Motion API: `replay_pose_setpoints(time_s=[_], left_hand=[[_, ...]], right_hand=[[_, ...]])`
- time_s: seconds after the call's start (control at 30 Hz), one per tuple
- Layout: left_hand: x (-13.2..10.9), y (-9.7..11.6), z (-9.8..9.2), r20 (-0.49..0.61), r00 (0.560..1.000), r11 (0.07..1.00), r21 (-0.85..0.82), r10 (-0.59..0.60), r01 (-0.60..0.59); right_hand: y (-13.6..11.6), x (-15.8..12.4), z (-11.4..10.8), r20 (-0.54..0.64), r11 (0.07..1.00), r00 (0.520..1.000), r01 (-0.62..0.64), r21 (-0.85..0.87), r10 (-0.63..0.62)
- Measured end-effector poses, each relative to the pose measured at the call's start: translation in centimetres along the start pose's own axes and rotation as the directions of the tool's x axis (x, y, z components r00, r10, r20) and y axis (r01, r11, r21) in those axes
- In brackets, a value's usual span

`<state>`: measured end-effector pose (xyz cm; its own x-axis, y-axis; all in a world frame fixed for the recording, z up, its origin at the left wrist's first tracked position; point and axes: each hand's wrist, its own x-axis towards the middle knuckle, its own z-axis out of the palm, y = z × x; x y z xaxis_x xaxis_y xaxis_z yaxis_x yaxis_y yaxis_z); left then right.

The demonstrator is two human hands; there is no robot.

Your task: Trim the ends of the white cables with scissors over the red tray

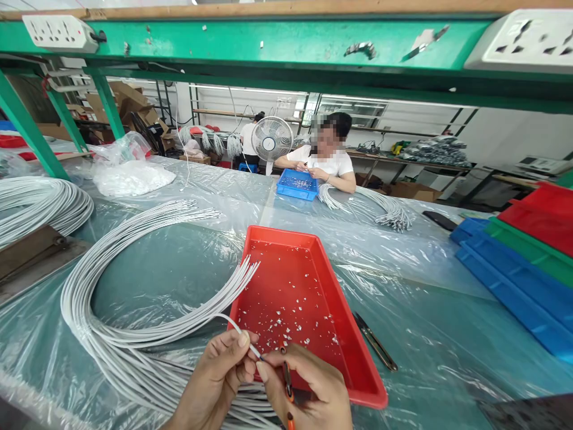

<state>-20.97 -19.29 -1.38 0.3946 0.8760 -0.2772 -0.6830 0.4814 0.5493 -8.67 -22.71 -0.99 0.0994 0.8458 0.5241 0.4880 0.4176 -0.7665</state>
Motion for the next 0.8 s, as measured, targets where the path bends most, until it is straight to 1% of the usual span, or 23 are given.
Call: replay_pose_setpoints(time_s=[0.07, 0.13, 0.17, 0.23, 0.3, 0.37, 0.4, 0.43, 0.53, 0.6, 0.63, 0.67, 0.7, 0.8], left_hand=[[-0.1, -0.2, 0.1, -0.024, 1.000, 1.000, -0.003, -0.002, 0.002], [-0.1, -0.5, 0.2, -0.044, 0.999, 1.000, -0.008, -0.012, 0.012], [-0.2, -0.6, 0.2, -0.044, 0.999, 1.000, -0.012, -0.015, 0.014], [-0.2, -0.9, 0.1, -0.021, 1.000, 1.000, -0.015, 0.004, -0.004], [-0.2, -1.2, 0.0, 0.000, 0.999, 0.999, 0.001, 0.046, -0.046], [-0.1, -1.4, -0.1, -0.004, 0.997, 0.996, 0.035, 0.079, -0.079], [-0.1, -1.4, -0.1, -0.011, 0.996, 0.995, 0.055, 0.085, -0.084], [-0.1, -1.3, -0.2, -0.015, 0.996, 0.994, 0.070, 0.084, -0.083], [-0.1, -1.1, -0.1, 0.014, 0.998, 0.996, 0.071, 0.057, -0.058], [-0.2, -0.8, -0.1, 0.037, 0.999, 0.998, 0.058, 0.032, -0.034], [-0.2, -0.6, -0.1, 0.044, 0.999, 0.998, 0.055, 0.018, -0.020], [-0.2, -0.5, -0.1, 0.048, 0.999, 0.998, 0.058, 0.002, -0.005], [-0.2, -0.4, -0.1, 0.049, 0.999, 0.998, 0.065, -0.014, 0.011], [-0.2, -0.4, -0.4, 0.053, 0.997, 0.995, 0.078, -0.065, 0.061]], right_hand=[[0.0, -0.2, 0.2, -0.031, 0.980, 0.985, -0.167, 0.107, 0.171], [0.5, -0.4, 0.3, 0.030, 0.911, 0.943, -0.329, 0.248, 0.332], [0.9, -0.5, 0.3, 0.075, 0.870, 0.921, -0.386, 0.308, 0.382], [1.6, -0.7, 0.2, 0.136, 0.802, 0.895, -0.441, 0.403, 0.424], [2.0, -0.8, 0.2, 0.163, 0.764, 0.891, -0.448, 0.465, 0.424], [1.8, -0.8, 0.2, 0.192, 0.716, 0.880, -0.467, 0.519, 0.434], [1.5, -0.8, 0.3, 0.208, 0.673, 0.862, -0.494, 0.551, 0.462], [1.1, -0.8, 0.5, 0.213, 0.615, 0.834, -0.525, 0.588, 0.509], [-0.1, -0.7, 0.8, 0.262, 0.399, 0.734, -0.591, 0.702, 0.627], [-0.3, -0.6, 0.9, 0.341, 0.295, 0.695, -0.624, 0.723, 0.633], [-0.2, -0.6, 0.8, 0.379, 0.266, 0.681, -0.644, 0.717, 0.626], [0.0, -0.6, 0.8, 0.404, 0.260, 0.675, -0.659, 0.705, 0.617], [0.4, -0.6, 0.6, 0.424, 0.273, 0.677, -0.673, 0.688, 0.601], [1.5, -0.7, 0.2, 0.467, 0.357, 0.709, -0.685, 0.635, 0.529]])
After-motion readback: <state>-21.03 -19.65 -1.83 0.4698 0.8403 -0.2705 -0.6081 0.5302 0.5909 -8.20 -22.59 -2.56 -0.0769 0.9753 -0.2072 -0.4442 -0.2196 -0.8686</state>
